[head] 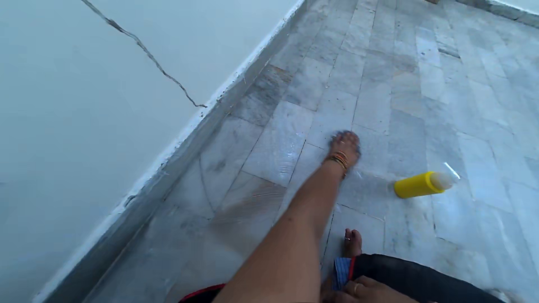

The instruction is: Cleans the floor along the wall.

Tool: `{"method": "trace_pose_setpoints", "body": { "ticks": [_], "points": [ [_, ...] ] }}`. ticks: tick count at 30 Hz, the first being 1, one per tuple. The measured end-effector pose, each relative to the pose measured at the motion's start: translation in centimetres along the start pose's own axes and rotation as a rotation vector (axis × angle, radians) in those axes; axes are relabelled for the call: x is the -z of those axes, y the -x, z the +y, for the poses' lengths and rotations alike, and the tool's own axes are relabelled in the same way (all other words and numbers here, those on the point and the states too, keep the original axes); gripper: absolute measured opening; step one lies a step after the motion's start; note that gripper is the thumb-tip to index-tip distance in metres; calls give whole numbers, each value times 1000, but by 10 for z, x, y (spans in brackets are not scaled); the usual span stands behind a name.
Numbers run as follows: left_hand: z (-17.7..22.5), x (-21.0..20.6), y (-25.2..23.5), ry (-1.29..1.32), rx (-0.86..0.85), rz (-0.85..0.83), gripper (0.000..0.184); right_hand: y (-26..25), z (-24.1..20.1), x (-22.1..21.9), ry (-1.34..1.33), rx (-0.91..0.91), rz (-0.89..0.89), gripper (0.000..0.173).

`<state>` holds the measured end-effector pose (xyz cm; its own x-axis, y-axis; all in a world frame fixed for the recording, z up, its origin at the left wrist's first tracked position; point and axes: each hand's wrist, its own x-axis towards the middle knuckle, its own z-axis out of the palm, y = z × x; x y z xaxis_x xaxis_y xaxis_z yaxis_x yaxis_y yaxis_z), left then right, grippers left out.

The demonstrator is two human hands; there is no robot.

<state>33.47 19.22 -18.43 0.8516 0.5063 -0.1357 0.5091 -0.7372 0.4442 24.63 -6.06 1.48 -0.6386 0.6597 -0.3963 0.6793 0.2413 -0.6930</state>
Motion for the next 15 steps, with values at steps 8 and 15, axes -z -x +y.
{"method": "trace_pose_setpoints", "body": {
  "ticks": [8, 15],
  "points": [
    [-21, 9, 12, -1, -55, -3, 55, 12, 4, -2, 39, -10, 17, 55],
    [-209, 101, 105, -140, 475, 143, 62, 9, 22, 7, 30, -45, -2, 55]
  ]
}}
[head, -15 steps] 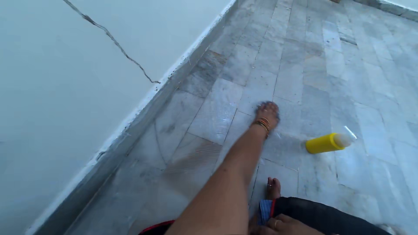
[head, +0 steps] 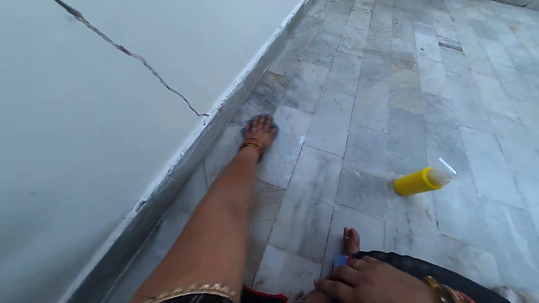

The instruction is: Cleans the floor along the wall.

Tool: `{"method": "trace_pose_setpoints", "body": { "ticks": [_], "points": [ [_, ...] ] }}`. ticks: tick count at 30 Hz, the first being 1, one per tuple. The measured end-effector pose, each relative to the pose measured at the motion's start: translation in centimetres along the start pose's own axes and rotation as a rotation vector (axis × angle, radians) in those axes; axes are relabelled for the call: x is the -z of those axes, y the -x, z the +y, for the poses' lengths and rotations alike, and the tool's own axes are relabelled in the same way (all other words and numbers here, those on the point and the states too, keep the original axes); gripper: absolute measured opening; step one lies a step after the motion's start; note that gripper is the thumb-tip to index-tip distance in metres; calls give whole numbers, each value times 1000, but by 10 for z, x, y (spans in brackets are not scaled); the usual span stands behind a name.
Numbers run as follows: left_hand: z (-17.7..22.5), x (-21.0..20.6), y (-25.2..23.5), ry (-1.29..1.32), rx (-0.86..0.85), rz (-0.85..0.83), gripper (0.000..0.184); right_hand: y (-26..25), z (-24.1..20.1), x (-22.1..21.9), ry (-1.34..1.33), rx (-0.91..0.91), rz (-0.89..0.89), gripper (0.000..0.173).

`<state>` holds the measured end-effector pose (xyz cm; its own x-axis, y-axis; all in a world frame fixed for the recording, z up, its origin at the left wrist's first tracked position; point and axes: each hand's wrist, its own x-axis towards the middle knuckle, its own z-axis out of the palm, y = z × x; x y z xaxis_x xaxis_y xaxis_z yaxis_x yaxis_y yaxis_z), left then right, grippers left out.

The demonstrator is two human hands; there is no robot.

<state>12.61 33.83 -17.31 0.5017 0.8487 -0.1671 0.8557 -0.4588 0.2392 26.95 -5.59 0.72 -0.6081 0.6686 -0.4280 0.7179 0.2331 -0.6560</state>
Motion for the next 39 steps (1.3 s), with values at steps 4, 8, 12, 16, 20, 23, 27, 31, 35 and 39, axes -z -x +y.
{"method": "trace_pose_setpoints", "body": {
  "ticks": [4, 8, 12, 16, 20, 23, 27, 31, 35, 39],
  "points": [
    [-77, 6, 47, -21, 142, 59, 61, -8, -4, 0, -24, 17, -61, 54],
    [-42, 2, 76, 7, 290, 17, 65, -15, -21, 0, -24, 25, -161, 56],
    [40, -27, 82, 35, 138, -21, 70, -19, -31, -1, -21, 31, -248, 56],
    [164, -58, 98, 21, -181, -141, 67, -18, -32, -2, 5, -7, -340, 59],
    [268, -85, 122, 54, -462, -281, 64, -11, -28, -2, 38, -70, -387, 50],
    [289, -89, 117, 43, -532, -360, 61, -8, -21, 2, 57, -101, -400, 50],
    [240, -72, 79, 71, -438, -247, 57, -9, -12, 3, 17, -82, -383, 54],
    [132, -34, 43, 40, -143, -157, 60, -14, -10, 5, -1, -105, -397, 57],
    [16, 8, 57, -8, 167, -97, 64, -24, -5, 8, -13, -105, -437, 57],
    [-62, 22, 92, -30, 313, -89, 66, -32, -1, 9, -53, -138, -493, 59]
  ]
}}
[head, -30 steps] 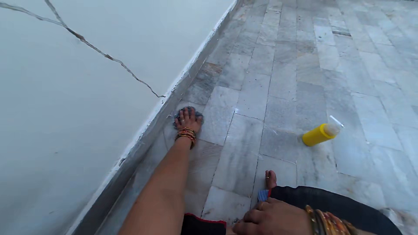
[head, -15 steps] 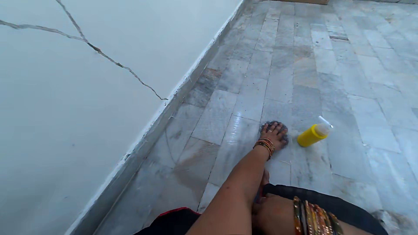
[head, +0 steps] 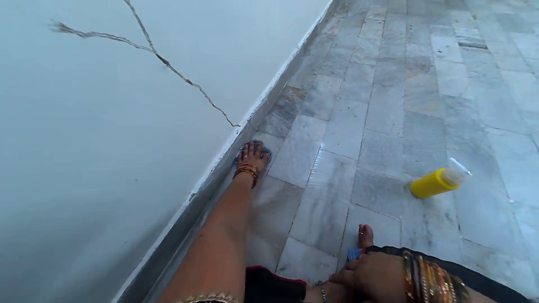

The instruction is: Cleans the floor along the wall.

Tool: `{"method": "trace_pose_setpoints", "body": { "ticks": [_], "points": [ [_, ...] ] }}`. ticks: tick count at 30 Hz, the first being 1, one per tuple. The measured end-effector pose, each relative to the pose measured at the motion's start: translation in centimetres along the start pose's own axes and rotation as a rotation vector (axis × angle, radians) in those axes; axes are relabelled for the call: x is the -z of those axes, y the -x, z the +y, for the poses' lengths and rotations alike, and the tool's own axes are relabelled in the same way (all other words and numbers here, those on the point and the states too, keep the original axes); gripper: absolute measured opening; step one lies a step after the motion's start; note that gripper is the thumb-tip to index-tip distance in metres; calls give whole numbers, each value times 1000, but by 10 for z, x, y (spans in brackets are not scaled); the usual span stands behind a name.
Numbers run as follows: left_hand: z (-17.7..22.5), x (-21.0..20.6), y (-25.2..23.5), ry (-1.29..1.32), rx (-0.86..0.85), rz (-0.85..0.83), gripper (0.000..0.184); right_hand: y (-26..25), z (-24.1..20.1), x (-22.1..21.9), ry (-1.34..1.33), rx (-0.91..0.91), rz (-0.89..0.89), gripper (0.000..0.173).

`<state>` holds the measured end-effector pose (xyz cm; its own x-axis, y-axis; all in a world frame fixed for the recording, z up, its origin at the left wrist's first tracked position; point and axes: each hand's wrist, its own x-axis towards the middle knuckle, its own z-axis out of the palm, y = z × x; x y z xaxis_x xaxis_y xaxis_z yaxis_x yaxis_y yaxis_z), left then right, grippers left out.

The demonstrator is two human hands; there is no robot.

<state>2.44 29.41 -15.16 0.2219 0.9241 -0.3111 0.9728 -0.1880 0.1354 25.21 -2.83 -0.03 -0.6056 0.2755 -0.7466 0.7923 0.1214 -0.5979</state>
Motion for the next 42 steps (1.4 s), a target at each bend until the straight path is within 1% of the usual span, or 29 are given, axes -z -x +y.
{"method": "trace_pose_setpoints", "body": {
  "ticks": [2, 7, 10, 13, 15, 17, 23, 25, 28, 30, 32, 34, 35, 37, 39, 40, 41, 42],
  "points": [
    [-20, -10, 14, -15, 9, 7, 67, -3, 3, -1, -20, -21, 16, 59],
    [-42, -32, 78, -40, 80, -34, 68, 0, 0, -2, -16, -98, 58, 63],
    [-42, -31, 128, -55, 125, -132, 70, 2, -7, -5, 18, -137, 83, 65],
    [-27, -33, 162, -73, 139, -227, 74, 5, -21, -11, 72, -162, 126, 64],
    [-8, -38, 175, -89, 68, -264, 76, 7, -31, -15, 123, -155, 149, 64],
    [19, -51, 187, -86, -67, -273, 76, 8, -39, -20, 148, -145, 163, 62],
    [140, -97, 222, -34, -560, -300, 71, 1, -41, -29, 188, -177, 183, 60],
    [170, -110, 218, -10, -689, -297, 68, -2, -38, -28, 186, -209, 176, 61],
    [187, -100, 197, -29, -753, -327, 62, -4, -26, -24, 155, -218, 150, 62],
    [177, -93, 173, 3, -692, -268, 61, -3, -17, -20, 112, -234, 139, 62],
    [149, -87, 140, 53, -573, -151, 62, -3, -9, -16, 53, -252, 134, 62],
    [107, -70, 110, 76, -423, -81, 63, -1, -3, -10, 35, -251, 121, 63],
    [79, -62, 98, 75, -340, -45, 64, -1, -2, -9, 26, -236, 120, 63],
    [19, -46, 86, 53, -181, 22, 65, 0, -4, -6, 26, -210, 101, 62],
    [-35, -33, 82, 27, -56, 36, 65, 0, -7, -3, 32, -185, 74, 63],
    [-55, -30, 81, 20, -6, 25, 65, -1, -8, -2, 41, -165, 66, 63],
    [-66, -29, 80, 13, 41, 6, 66, -3, -8, -2, 51, -142, 66, 63],
    [-66, -28, 79, 17, 80, -2, 67, -4, -8, -2, 51, -120, 67, 62]
  ]
}}
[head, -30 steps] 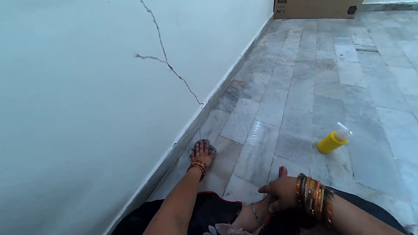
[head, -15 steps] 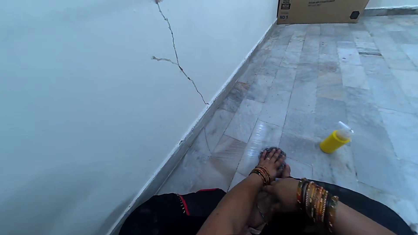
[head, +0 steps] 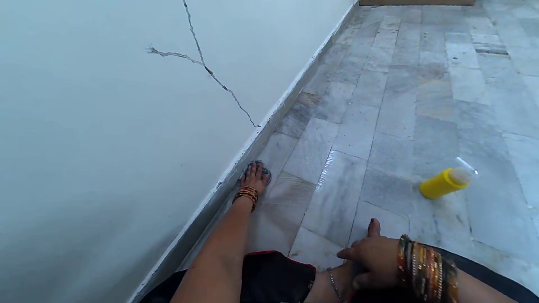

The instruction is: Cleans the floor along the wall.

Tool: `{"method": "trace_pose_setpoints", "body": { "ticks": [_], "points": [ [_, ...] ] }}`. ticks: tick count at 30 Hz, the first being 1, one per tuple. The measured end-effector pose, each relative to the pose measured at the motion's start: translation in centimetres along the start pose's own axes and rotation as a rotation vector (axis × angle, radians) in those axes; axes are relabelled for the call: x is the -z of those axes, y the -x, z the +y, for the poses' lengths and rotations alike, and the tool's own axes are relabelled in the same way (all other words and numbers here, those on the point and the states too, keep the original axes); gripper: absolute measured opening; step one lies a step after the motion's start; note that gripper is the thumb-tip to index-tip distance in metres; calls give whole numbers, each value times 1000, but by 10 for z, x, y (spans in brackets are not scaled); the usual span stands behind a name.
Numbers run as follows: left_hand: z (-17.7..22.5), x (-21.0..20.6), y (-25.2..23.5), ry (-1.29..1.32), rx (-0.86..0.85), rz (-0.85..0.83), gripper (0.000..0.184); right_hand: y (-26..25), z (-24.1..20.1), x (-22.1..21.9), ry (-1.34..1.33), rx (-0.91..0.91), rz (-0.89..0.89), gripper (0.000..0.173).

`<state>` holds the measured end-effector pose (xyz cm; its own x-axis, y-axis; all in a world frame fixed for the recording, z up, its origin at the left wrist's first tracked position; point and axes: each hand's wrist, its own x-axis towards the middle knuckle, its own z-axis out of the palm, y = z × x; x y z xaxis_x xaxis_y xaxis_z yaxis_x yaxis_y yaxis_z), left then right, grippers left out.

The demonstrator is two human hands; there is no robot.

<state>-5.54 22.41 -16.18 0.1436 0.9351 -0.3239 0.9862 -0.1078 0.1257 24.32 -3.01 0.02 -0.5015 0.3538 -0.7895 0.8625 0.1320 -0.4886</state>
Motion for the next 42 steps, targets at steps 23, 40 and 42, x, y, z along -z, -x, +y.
{"method": "trace_pose_setpoints", "body": {
  "ticks": [23, 40, 42],
  "points": [
    [183, -32, 59, 4, -352, -155, 62, 3, 11, -11, -53, -125, 91, 60],
    [115, -53, 103, -173, -384, -77, 78, 20, -24, -11, 64, 112, 156, 59],
    [161, -70, 107, -191, -530, -95, 76, 24, -27, -15, 83, 144, 190, 56]
  ]
}}
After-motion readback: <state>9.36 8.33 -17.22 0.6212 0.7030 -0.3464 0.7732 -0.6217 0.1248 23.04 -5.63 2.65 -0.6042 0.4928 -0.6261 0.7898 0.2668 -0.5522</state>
